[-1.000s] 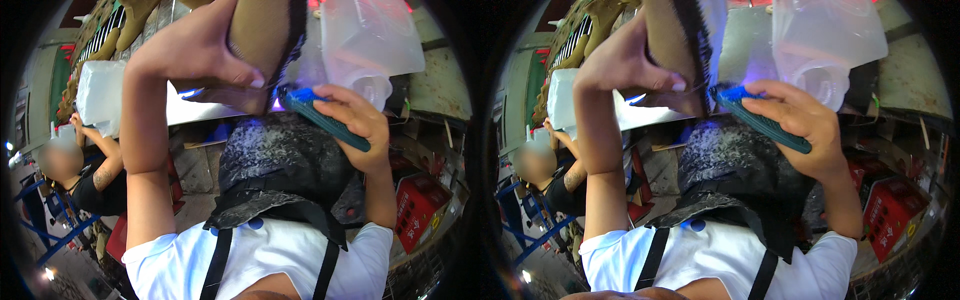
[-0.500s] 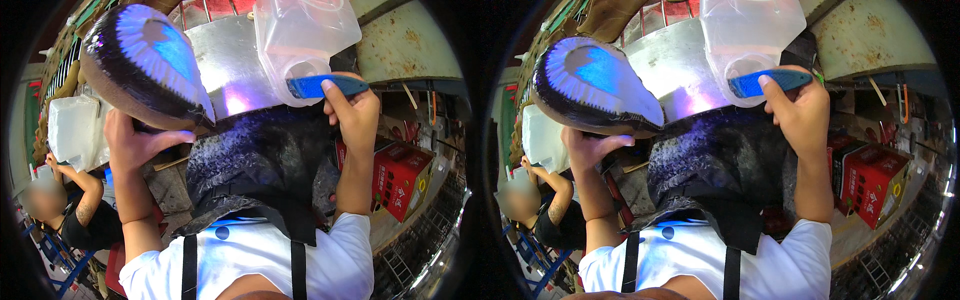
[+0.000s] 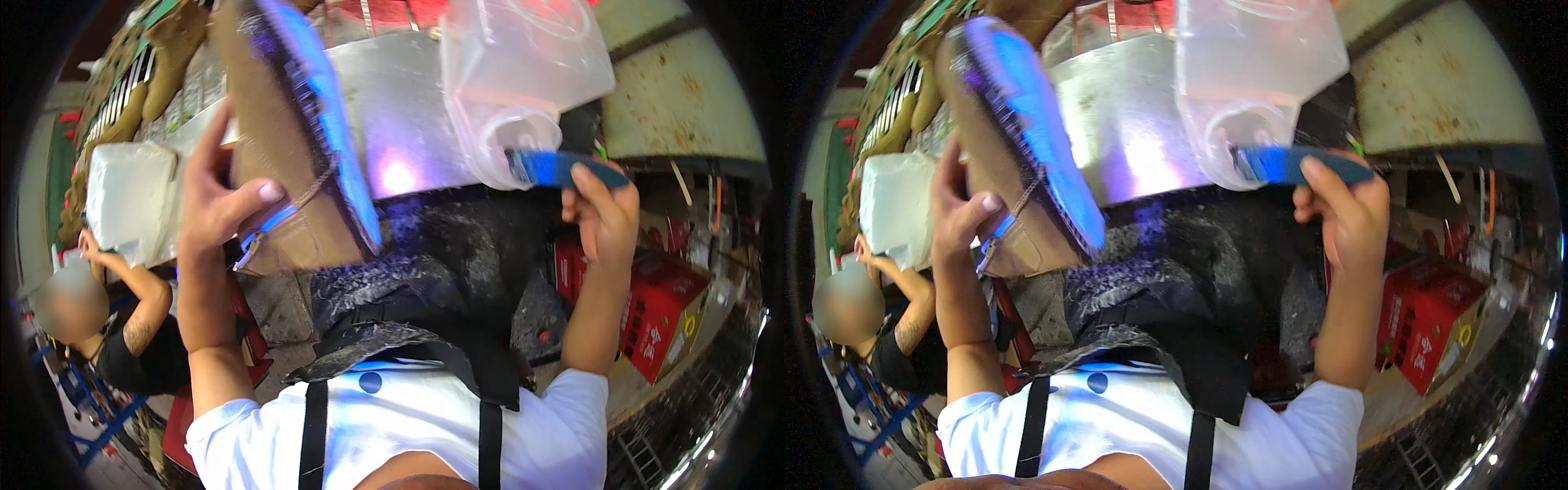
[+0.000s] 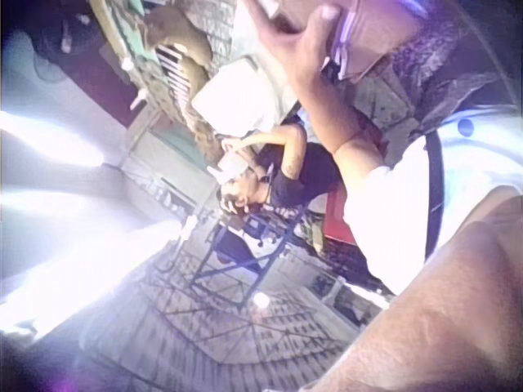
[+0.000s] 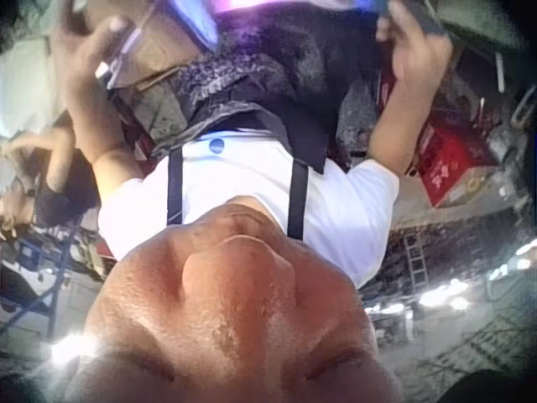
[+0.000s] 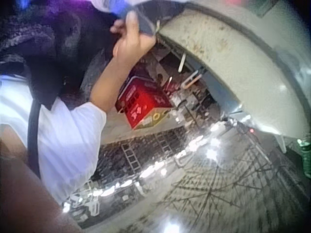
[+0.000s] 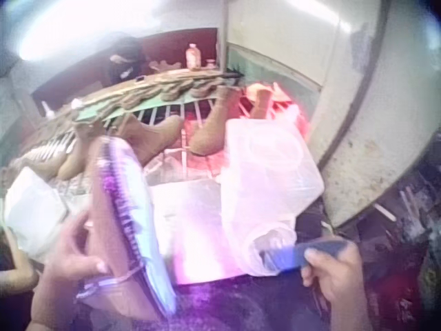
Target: The person applies a liquid adhesive to the edges and soles of boots using a brush and a container of liquid.
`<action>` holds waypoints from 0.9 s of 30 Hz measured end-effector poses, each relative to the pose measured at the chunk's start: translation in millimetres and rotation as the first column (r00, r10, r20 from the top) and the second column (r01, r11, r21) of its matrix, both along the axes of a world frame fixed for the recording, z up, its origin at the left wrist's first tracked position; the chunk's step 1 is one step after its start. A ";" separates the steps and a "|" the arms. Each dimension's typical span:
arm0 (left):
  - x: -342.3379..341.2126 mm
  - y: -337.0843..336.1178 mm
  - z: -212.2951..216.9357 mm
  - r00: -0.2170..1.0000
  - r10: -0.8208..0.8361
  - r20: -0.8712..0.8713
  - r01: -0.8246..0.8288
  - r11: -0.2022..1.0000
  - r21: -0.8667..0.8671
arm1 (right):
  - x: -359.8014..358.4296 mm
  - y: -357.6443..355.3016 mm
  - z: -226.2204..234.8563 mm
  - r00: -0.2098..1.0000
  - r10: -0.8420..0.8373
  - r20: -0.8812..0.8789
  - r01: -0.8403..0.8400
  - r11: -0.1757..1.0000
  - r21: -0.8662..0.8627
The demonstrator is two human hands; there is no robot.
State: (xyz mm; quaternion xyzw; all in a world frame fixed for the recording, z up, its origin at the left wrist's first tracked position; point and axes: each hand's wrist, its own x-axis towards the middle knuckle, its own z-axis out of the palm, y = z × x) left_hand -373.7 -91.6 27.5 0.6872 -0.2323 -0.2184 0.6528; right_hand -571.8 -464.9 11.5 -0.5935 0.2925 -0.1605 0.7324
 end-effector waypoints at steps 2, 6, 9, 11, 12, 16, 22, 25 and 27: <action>0.8 -14.2 4.4 0.989 -0.097 -0.116 0.088 0.993 -0.080 | -14.5 3.3 -5.2 0.987 0.125 0.105 -0.136 0.985 0.108; -19.1 -32.6 9.7 0.914 -0.216 -0.343 0.170 0.972 -0.160 | -3.2 45.4 -6.8 0.878 0.172 0.446 -0.359 0.854 0.377; -32.9 -38.4 7.4 0.874 -0.270 -0.403 0.190 0.955 -0.228 | 31.3 76.0 -2.7 0.812 0.098 0.575 -0.375 0.843 0.386; -37.3 -42.0 8.7 0.865 -0.286 -0.412 0.199 0.950 -0.242 | 48.8 83.9 -8.8 0.778 0.172 0.605 -0.360 0.910 0.204; -37.9 -42.1 9.3 0.864 -0.290 -0.411 0.197 0.947 -0.253 | 47.0 84.6 -8.9 0.755 0.241 0.609 -0.357 0.931 0.075; -34.0 -38.2 5.4 0.876 -0.305 -0.375 0.214 0.940 -0.265 | 12.5 73.3 5.7 0.703 0.541 0.461 -0.333 0.824 -0.459; -32.1 -34.7 11.1 0.879 -0.312 -0.361 0.242 0.944 -0.225 | 19.0 54.7 25.4 0.576 0.573 0.583 -0.399 0.820 -0.412; -29.2 -31.4 11.9 0.888 -0.322 -0.327 0.273 0.943 -0.188 | 27.1 48.8 41.2 0.719 0.601 0.350 -0.317 0.731 -0.605; -29.4 -28.2 13.5 0.891 -0.311 -0.332 0.267 0.948 -0.171 | 28.7 51.4 39.4 0.643 0.680 0.353 -0.274 0.635 -0.722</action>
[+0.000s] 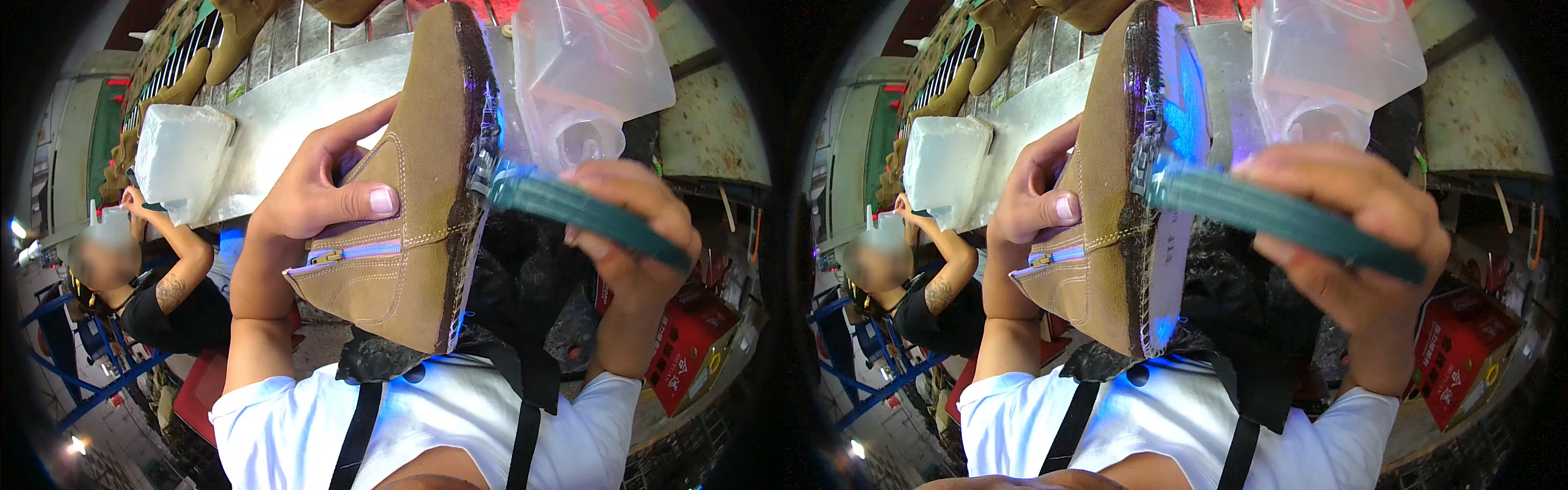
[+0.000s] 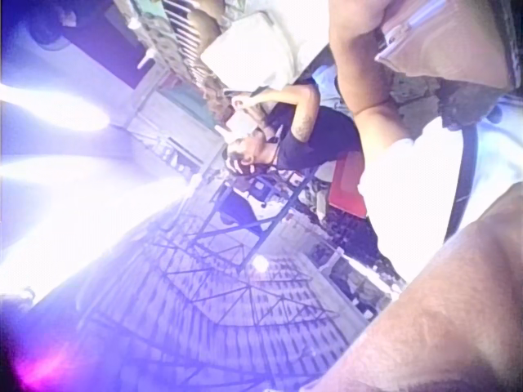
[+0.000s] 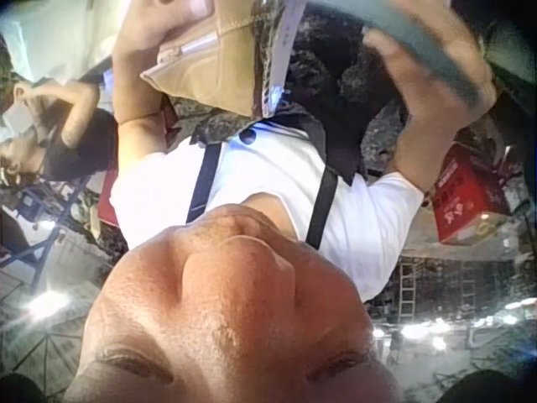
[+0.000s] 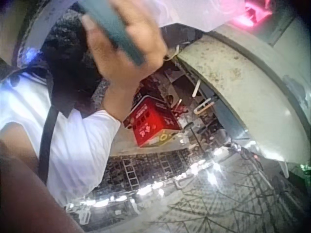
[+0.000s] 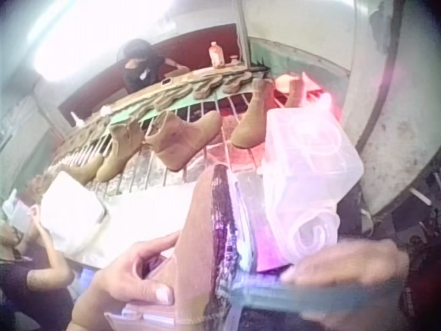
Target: The person applies a liquid adhesive to the edges and soles of boots using a brush and a container of liquid.
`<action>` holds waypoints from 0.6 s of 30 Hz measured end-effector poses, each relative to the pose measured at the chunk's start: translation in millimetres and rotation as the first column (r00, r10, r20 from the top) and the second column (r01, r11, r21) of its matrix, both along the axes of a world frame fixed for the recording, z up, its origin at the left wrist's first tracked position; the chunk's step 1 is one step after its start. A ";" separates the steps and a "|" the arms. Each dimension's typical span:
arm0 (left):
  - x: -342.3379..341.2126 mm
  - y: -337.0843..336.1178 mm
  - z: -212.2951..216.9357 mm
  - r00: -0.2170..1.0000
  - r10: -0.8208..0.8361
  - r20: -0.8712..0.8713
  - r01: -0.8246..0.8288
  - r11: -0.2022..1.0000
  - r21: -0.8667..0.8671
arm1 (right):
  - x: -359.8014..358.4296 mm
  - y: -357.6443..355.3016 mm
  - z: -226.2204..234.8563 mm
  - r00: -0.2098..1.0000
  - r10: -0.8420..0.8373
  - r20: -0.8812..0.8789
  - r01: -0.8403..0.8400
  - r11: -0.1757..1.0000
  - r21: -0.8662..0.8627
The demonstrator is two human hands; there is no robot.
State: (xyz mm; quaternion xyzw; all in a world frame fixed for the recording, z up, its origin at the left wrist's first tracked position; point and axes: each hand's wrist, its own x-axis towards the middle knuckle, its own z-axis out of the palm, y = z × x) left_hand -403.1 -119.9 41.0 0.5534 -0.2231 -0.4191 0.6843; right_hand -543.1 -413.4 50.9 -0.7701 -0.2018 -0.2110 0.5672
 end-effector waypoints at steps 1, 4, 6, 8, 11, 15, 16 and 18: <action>-0.2 0.6 0.3 1.000 -0.001 0.001 0.001 1.000 0.005 | -0.8 2.6 -0.3 0.999 0.013 0.040 -0.011 0.999 -0.038; 2.4 1.0 1.9 1.000 -0.016 0.018 0.016 1.000 0.025 | -8.2 16.4 4.4 1.000 -0.017 0.022 0.018 0.999 -0.027; 2.2 1.4 1.9 0.999 -0.015 0.028 0.014 0.999 0.047 | -10.1 20.0 7.9 1.000 -0.018 -0.008 0.018 0.999 -0.026; 1.7 0.6 1.6 0.999 -0.009 0.036 0.007 0.999 0.048 | -10.7 19.8 9.3 0.999 -0.007 -0.031 0.006 0.999 -0.045; 0.8 -1.9 3.5 1.000 -0.002 0.031 0.000 0.999 0.054 | -8.3 11.8 9.3 0.999 0.028 -0.039 -0.032 0.995 -0.094; 2.0 -2.8 2.2 1.000 0.006 0.015 -0.007 0.998 0.067 | -6.4 8.3 7.6 0.996 0.062 -0.068 -0.067 0.994 -0.082; 1.7 -4.0 1.8 1.000 0.023 0.015 -0.024 0.998 0.060 | -6.2 8.1 6.6 0.996 0.066 -0.067 -0.071 0.994 -0.077; 0.1 -7.7 1.0 0.998 0.057 0.014 -0.058 0.997 0.049 | -3.7 6.1 3.8 0.996 0.075 -0.045 -0.079 0.994 -0.082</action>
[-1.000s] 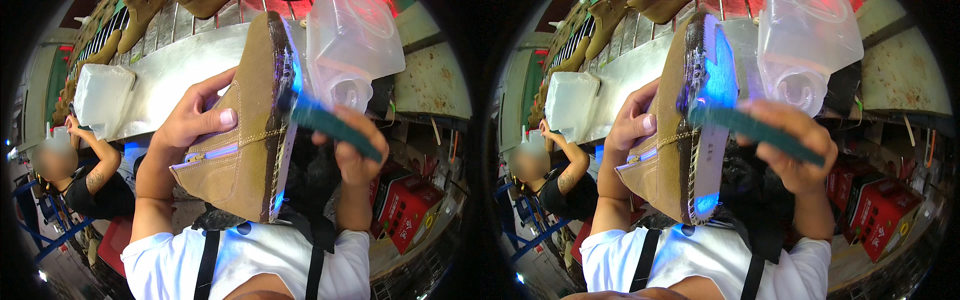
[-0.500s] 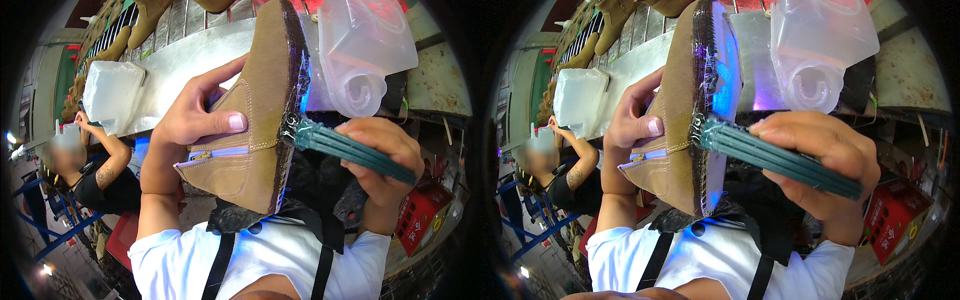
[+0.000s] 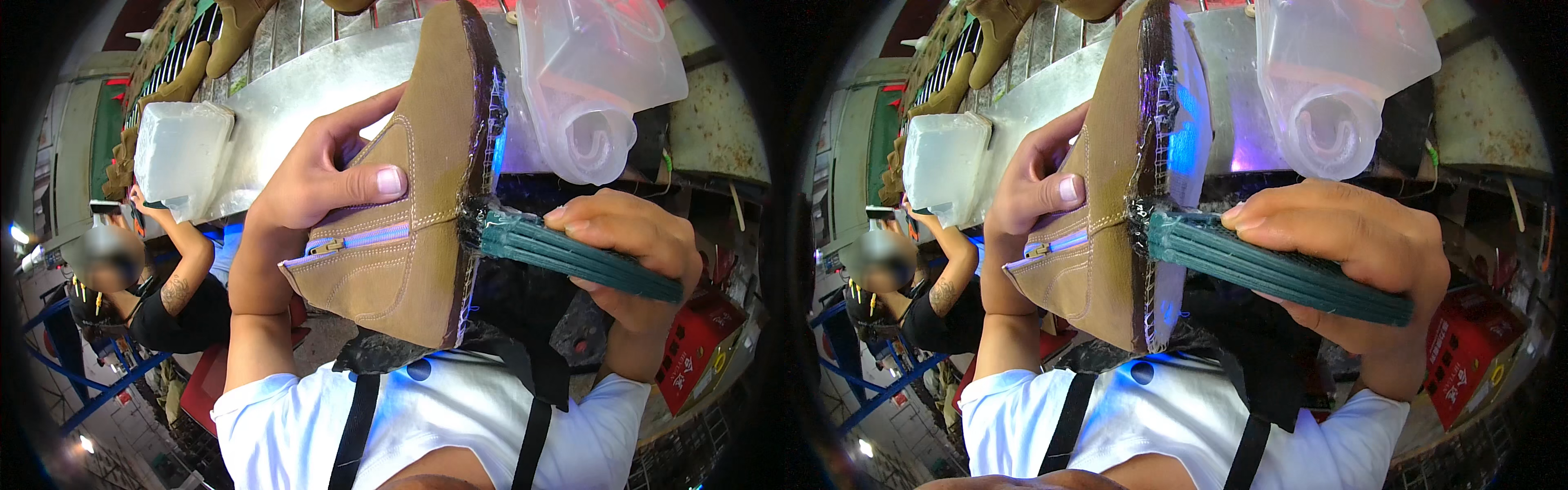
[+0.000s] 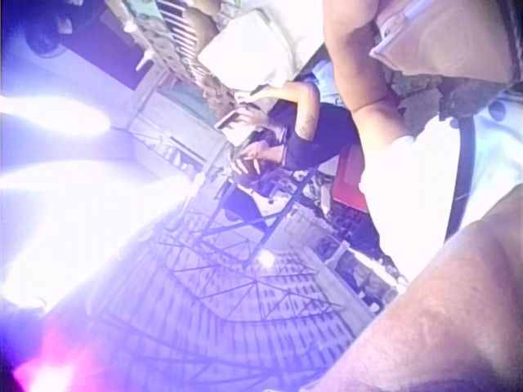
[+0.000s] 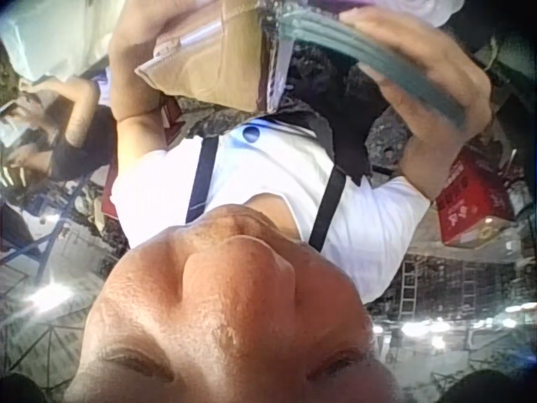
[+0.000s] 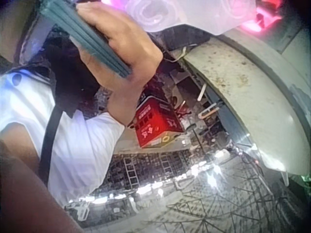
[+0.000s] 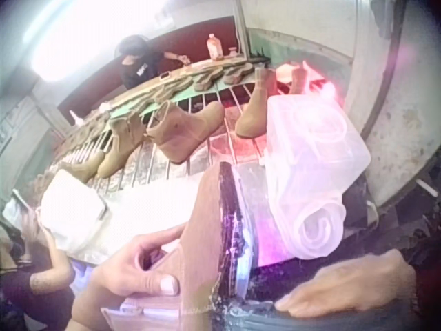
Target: The person applies a liquid adhesive to the edges and soles of boots using a brush and a container of liquid.
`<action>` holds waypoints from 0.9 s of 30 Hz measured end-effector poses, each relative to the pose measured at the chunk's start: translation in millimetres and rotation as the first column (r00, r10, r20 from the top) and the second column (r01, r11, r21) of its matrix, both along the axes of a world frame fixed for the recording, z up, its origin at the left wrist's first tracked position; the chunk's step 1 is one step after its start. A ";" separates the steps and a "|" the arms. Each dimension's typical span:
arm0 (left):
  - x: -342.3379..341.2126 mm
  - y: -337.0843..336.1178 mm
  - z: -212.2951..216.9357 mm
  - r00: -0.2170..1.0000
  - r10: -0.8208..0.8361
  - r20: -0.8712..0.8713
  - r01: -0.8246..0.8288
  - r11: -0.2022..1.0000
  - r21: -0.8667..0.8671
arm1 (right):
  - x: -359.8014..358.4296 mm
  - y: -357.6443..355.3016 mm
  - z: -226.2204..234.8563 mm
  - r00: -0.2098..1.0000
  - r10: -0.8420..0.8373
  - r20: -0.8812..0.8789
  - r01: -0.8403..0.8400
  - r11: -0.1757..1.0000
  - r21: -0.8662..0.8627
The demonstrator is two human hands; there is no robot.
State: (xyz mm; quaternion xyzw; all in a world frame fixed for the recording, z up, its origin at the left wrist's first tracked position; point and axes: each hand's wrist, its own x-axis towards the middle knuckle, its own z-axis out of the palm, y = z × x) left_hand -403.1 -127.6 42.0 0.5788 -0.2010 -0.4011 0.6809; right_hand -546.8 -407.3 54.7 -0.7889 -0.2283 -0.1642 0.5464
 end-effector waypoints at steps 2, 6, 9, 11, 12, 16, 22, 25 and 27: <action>-1.7 -1.1 1.2 0.999 0.017 -0.039 -0.017 1.000 0.004 | 0.8 -0.5 -3.9 1.000 0.015 0.006 -0.016 0.999 0.042; -0.8 -2.9 1.8 0.996 0.030 -0.080 -0.030 1.000 0.004 | -10.5 3.5 -11.9 0.991 0.097 -0.096 -0.070 0.964 0.255; 2.6 -1.9 -3.5 0.994 0.034 -0.104 -0.034 0.999 0.000 | -19.0 7.3 -15.3 0.950 0.216 -0.227 -0.090 0.883 0.461; 1.1 -3.0 -3.3 0.990 0.059 -0.127 -0.062 0.998 -0.018 | -31.3 19.9 -6.3 0.841 0.247 -0.481 0.205 0.677 0.707; -0.5 -4.4 -3.7 0.988 0.066 -0.141 -0.070 0.997 -0.025 | -33.8 24.8 -2.6 0.758 0.300 -0.580 0.405 0.480 0.778; -1.3 -8.0 -8.5 0.977 0.103 -0.185 -0.116 0.991 -0.062 | -21.1 50.4 -32.1 0.811 0.140 -0.568 0.489 0.371 0.789; 6.2 -4.7 -9.0 0.978 0.074 -0.194 -0.089 0.994 -0.069 | -37.8 28.7 -26.6 0.991 0.038 -0.131 0.025 0.892 0.451; 6.3 -4.1 -4.2 0.981 0.079 -0.179 -0.089 0.995 -0.046 | -29.4 7.3 -8.7 0.938 0.259 -0.231 -0.093 0.828 0.553; 3.7 -5.8 0.5 0.979 0.088 -0.183 -0.096 0.995 -0.034 | -17.8 -1.5 -17.0 0.966 0.215 -0.144 -0.088 0.796 0.599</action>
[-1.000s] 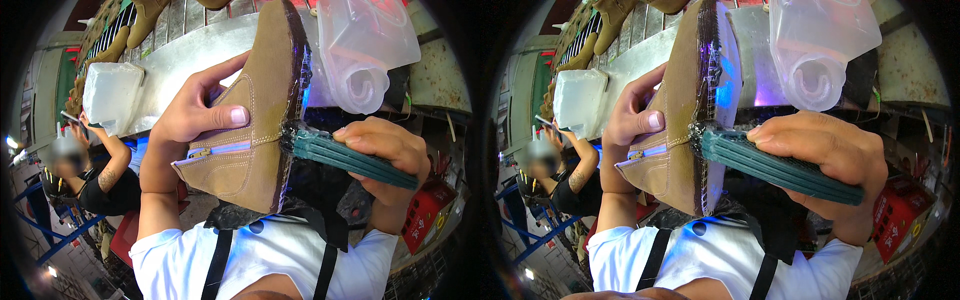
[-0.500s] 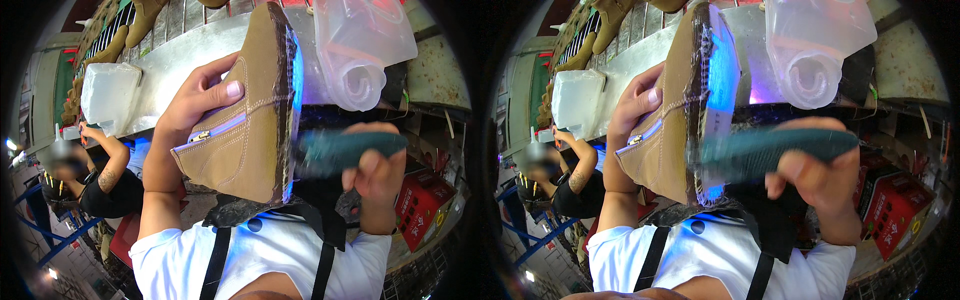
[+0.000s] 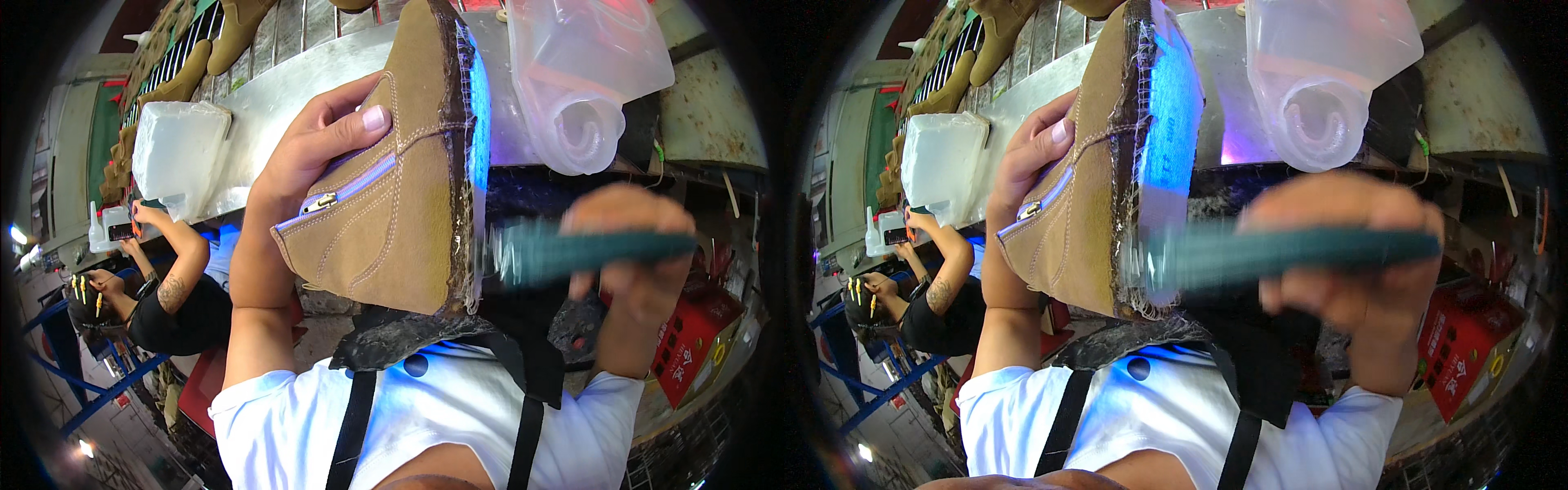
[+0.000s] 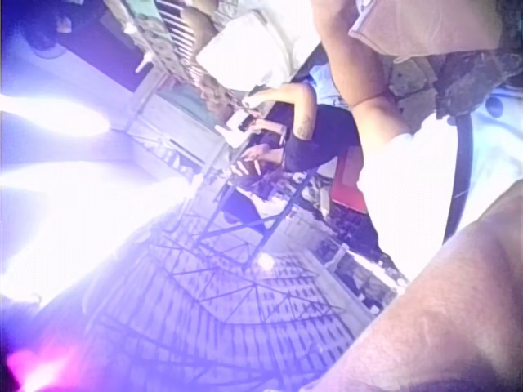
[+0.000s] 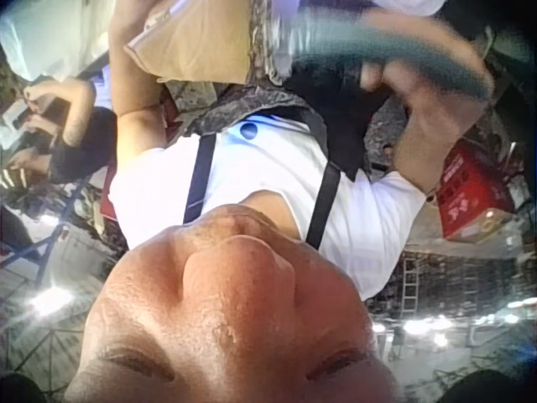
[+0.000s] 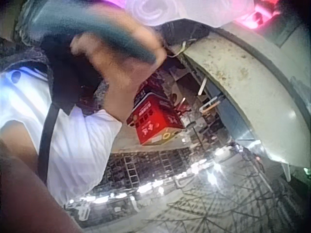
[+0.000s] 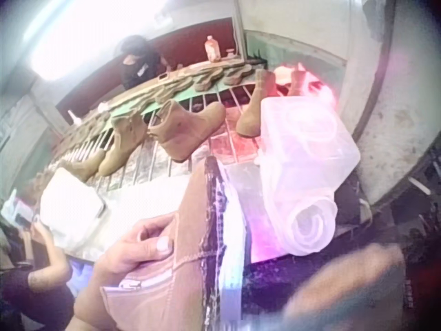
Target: The person applies a liquid adhesive to the edges and soles of boots using a brush and a container of liquid.
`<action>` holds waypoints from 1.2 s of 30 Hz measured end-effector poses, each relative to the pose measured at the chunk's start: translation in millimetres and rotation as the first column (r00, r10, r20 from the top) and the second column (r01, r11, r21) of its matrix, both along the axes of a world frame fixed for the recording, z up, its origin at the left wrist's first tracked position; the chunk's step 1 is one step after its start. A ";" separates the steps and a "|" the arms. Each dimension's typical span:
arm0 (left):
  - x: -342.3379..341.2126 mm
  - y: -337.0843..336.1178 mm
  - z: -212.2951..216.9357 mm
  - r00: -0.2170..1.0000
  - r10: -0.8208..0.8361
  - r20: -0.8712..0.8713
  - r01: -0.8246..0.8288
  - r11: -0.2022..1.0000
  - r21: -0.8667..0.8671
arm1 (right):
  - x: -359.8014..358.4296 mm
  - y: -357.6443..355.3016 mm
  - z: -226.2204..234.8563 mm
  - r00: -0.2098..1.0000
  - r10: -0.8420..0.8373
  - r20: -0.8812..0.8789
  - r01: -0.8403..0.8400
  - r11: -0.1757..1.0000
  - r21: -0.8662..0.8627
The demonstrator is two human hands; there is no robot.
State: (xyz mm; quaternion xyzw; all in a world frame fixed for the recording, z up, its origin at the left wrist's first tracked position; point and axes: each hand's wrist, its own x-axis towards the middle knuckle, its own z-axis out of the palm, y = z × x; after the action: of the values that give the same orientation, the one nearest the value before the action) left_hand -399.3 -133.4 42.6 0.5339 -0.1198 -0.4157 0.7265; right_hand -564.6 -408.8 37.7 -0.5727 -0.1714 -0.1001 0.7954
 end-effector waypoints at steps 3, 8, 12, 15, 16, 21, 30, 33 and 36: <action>-1.9 -1.9 6.6 0.998 -0.008 0.058 0.006 1.000 0.019 | 14.7 -7.7 10.6 0.968 -0.121 -0.218 0.115 0.993 -0.040; -1.9 -1.7 12.9 0.997 -0.004 0.080 0.002 1.000 0.016 | 22.3 -13.3 13.8 0.999 0.051 0.000 -0.049 0.967 -0.249; -1.7 -4.7 14.7 0.995 0.006 0.099 -0.012 0.998 0.065 | 19.5 -13.6 14.1 0.989 0.065 0.130 -0.013 0.932 -0.363; -2.5 -6.1 13.0 0.997 0.027 0.074 -0.033 0.996 0.083 | 16.1 -7.7 15.2 0.974 -0.002 0.226 0.102 0.896 -0.432; -0.9 -4.4 10.9 0.998 0.014 0.066 -0.019 0.997 0.074 | 11.8 -2.3 16.4 0.971 -0.060 0.233 0.159 0.888 -0.431; 4.4 -7.7 13.3 0.997 -0.045 0.057 0.038 0.992 0.123 | 0.8 0.8 40.8 0.981 -0.075 0.177 0.162 0.821 -0.548; -14.1 -12.9 24.4 0.994 0.103 -0.039 -0.096 0.983 0.157 | -15.1 2.2 72.0 0.943 -0.104 0.317 0.310 0.627 -0.714; -22.3 -16.7 27.2 0.967 0.217 -0.130 -0.187 0.960 0.210 | -15.3 -4.9 85.0 0.936 -0.048 0.349 0.312 0.570 -0.760; -12.6 -15.2 24.3 0.913 0.168 -0.372 -0.116 0.981 0.157 | -12.8 -12.8 97.6 0.929 0.003 0.369 0.317 0.508 -0.801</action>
State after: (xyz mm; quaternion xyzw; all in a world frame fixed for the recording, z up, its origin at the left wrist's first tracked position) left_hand -411.9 -148.6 66.9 0.4962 0.0912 -0.4649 0.7275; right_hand -577.3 -421.6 135.3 -0.8752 -0.2727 -0.1689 0.3620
